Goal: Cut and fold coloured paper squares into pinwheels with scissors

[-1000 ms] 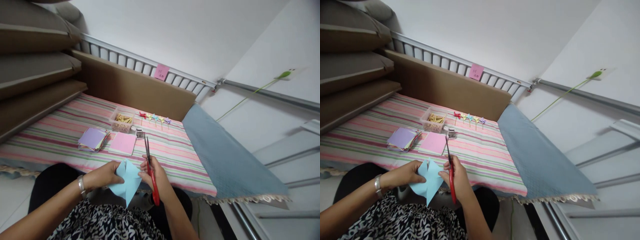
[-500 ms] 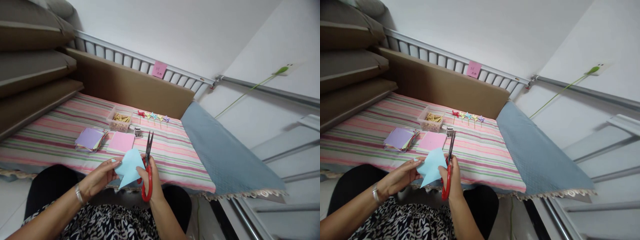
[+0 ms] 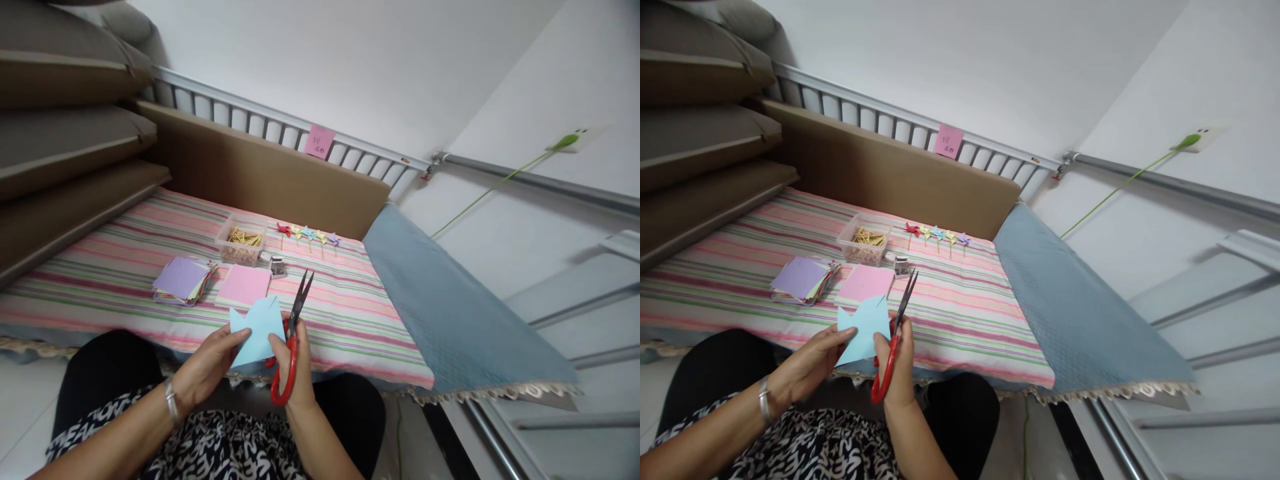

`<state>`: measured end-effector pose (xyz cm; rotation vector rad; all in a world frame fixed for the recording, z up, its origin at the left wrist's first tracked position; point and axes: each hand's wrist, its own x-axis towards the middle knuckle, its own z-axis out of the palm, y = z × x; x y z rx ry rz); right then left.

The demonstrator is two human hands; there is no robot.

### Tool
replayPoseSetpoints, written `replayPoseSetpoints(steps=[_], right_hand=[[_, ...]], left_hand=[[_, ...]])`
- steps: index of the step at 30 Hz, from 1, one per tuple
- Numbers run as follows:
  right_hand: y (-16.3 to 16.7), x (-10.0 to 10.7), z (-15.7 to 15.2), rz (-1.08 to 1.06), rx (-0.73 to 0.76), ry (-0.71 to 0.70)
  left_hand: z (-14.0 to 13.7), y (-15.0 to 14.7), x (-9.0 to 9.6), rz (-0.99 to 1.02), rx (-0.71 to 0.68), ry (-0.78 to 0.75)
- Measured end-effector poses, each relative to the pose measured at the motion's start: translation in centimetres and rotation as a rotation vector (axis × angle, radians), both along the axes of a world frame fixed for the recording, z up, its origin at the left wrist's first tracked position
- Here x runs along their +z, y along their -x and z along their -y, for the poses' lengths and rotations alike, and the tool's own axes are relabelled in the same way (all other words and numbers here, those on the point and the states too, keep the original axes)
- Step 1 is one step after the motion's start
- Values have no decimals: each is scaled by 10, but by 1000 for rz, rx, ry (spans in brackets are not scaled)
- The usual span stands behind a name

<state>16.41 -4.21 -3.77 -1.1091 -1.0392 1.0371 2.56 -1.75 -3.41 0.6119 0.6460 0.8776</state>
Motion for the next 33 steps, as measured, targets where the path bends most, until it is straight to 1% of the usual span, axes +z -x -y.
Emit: replayPoseSetpoints(steps=[3,6,8,10,13,15,17,20,22,26,29,33], right_hand=[[1,-2,-1,19,8,12],[-2,0,0,59,41,34],[-9,4,2,97,131,63],[-20,10,8,171,248,124],[-36,20,22,365,381,211],[-44,24,32,476,459,263],[-48,26,40,534,508,324],[-49,29,47,565,539,424],[-49,34,49,601,558,462],[-48,49,50,716,566,452],[-48,58,51,737,585,438],[-49,62,51,753,601,428]], left_hand=[[-3,-1,0,-21,-34,-16],[-8,2,0,-89,-4,-51],[-12,8,-1,-172,29,-66],[-18,16,-2,-265,63,-84],[-24,29,-3,-369,105,-115],[-27,36,-1,-396,95,-128],[-28,40,2,-397,63,-140],[-30,43,5,-400,34,-162],[-30,44,7,-398,23,-169],[-29,44,8,-356,-13,-171],[-27,43,9,-344,-51,-161],[-26,43,13,-324,-79,-171]])
